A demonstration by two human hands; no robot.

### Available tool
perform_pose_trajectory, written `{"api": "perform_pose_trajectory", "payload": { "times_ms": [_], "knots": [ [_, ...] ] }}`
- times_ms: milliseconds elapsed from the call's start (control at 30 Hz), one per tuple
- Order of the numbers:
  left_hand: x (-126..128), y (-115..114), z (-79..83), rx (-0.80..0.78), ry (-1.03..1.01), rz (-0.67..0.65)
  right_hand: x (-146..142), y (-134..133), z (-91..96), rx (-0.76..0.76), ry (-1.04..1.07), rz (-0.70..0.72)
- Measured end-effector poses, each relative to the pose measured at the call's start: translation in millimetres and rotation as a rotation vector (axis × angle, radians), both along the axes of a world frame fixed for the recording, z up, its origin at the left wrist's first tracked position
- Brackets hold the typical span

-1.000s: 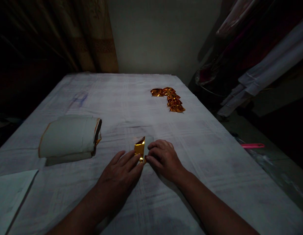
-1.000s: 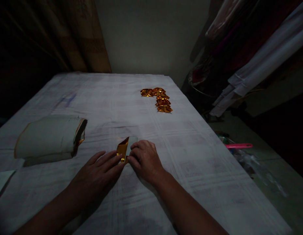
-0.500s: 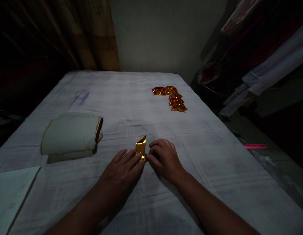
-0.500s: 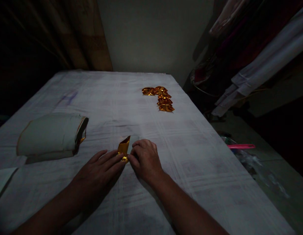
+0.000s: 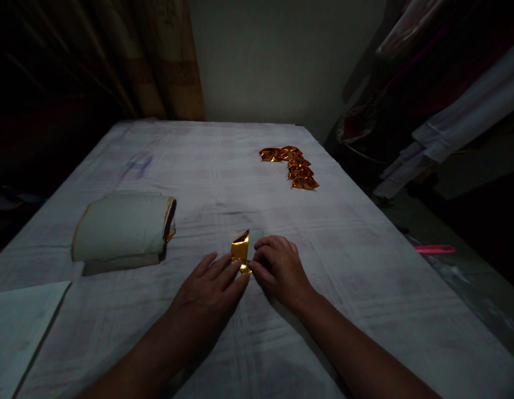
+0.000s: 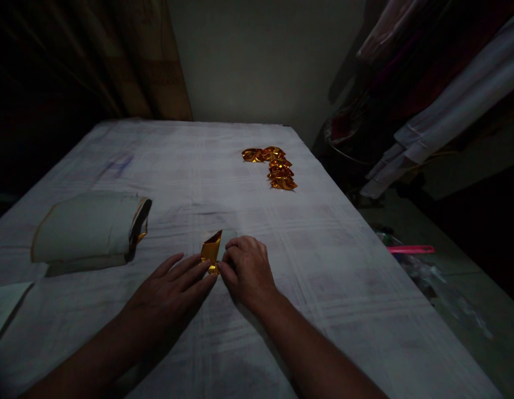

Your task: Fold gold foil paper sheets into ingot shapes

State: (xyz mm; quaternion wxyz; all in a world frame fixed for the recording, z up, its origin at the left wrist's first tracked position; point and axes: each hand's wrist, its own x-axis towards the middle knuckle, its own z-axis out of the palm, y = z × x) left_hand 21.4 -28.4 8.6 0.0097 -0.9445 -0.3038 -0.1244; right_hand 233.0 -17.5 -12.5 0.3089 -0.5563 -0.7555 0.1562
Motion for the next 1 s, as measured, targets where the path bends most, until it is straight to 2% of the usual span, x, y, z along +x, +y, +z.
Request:
{"api": "perform_pose_trajectory", "payload": {
  "times_ms": [400,833,1000],
  "knots": [
    [4,-4,4.2,-0.051,0.042,0.026,1,0,-3.9,0.002,-0.047,-0.043],
    [3,-5,2.3,-0.071,0.05,0.032,22,10,-8.1,0.014,-0.093,-0.094],
    [4,-4,3.5,-0.09,0.053,0.033,17,7,-5.3,0.031,-0.116,-0.084]
  ]
}}
